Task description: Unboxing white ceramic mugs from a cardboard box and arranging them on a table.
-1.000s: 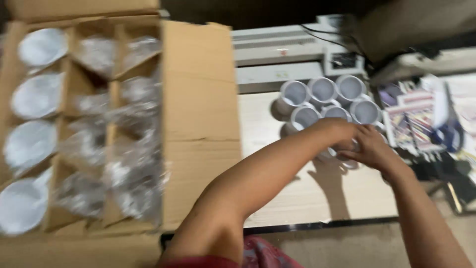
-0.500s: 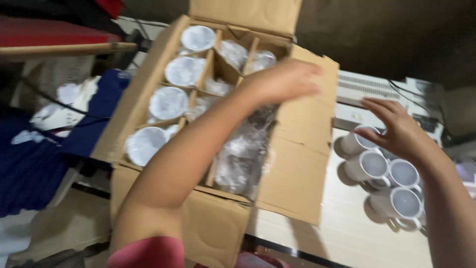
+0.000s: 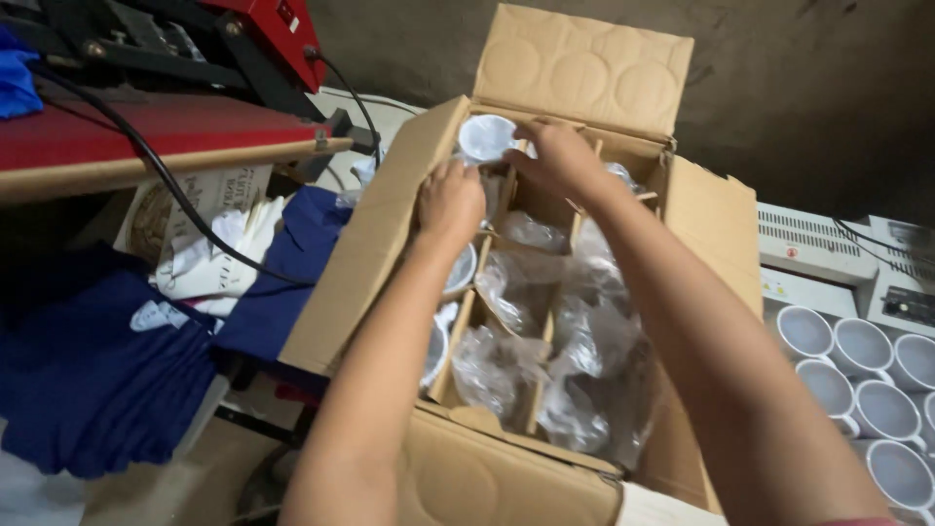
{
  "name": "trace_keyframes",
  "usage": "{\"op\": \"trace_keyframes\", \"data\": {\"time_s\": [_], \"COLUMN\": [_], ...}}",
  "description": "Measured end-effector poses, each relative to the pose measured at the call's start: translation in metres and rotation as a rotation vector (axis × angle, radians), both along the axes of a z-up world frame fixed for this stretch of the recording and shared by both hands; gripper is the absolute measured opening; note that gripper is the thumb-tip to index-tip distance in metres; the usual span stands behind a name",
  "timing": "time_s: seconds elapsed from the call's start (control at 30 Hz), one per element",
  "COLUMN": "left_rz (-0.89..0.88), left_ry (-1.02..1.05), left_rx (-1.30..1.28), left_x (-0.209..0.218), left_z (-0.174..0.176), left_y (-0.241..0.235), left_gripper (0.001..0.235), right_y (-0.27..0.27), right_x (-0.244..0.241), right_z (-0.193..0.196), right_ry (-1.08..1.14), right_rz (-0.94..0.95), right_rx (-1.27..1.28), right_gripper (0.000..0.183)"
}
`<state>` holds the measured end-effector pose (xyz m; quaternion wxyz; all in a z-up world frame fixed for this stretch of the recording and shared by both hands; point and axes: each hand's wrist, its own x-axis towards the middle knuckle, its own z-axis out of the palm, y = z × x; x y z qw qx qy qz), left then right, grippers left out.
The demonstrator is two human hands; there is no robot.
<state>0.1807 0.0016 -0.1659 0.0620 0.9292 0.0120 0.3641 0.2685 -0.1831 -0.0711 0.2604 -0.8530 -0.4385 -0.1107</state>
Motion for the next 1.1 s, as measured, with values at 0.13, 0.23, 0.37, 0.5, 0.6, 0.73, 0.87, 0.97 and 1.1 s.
{"op": "trace_keyframes", "data": {"time_s": [0.13, 0.23, 0.37, 0.5, 0.6, 0.73, 0.87, 0.97, 1.1], "left_rz": [-0.002, -0.009, 0.002, 0.033, 0.049, 0.050, 0.009, -0.041, -0.014], "left_ry": [0.152, 0.198, 0.191, 0.181, 0.149, 0.151, 0.154, 0.045, -0.217], "left_rx": [-0.084, -0.084, -0.128, -0.117, -0.104, -0.106, -0.194, -0.336, -0.680], "left_x": [-0.005, -0.003, -0.012, -0.012, -0.010, -0.013, -0.005, -0.005, 0.002], "left_z": [0.020, 0.026, 0.036, 0.034, 0.033, 0.036, 0.032, 0.044, 0.051], "left_y": [-0.001, 0.002, -0.007, -0.011, -0.011, -0.015, -0.009, -0.010, -0.011], "left_gripper": [0.023, 0.023, 0.022, 0.021, 0.020, 0.020, 0.018, 0.023, 0.035], "right_y": [0.048, 0.074, 0.093, 0.105, 0.108, 0.107, 0.105, 0.092, 0.072], "right_x": [0.027, 0.045, 0.026, 0.033, 0.028, 0.027, 0.030, 0.039, 0.029], "right_z": [-0.030, -0.047, -0.025, -0.021, -0.017, -0.029, -0.028, -0.029, 0.006], "right_ry": [-0.004, -0.028, 0.051, 0.254, 0.381, 0.371, 0.277, 0.242, 0.177], "right_rz": [-0.079, -0.177, -0.377, -0.519, -0.535, -0.563, -0.588, -0.571, -0.480], "right_rx": [0.018, -0.052, -0.257, -0.390, -0.387, -0.332, -0.265, -0.187, 0.025], "right_gripper": [0.042, 0.058, 0.098, 0.115, 0.120, 0.119, 0.117, 0.112, 0.101]}}
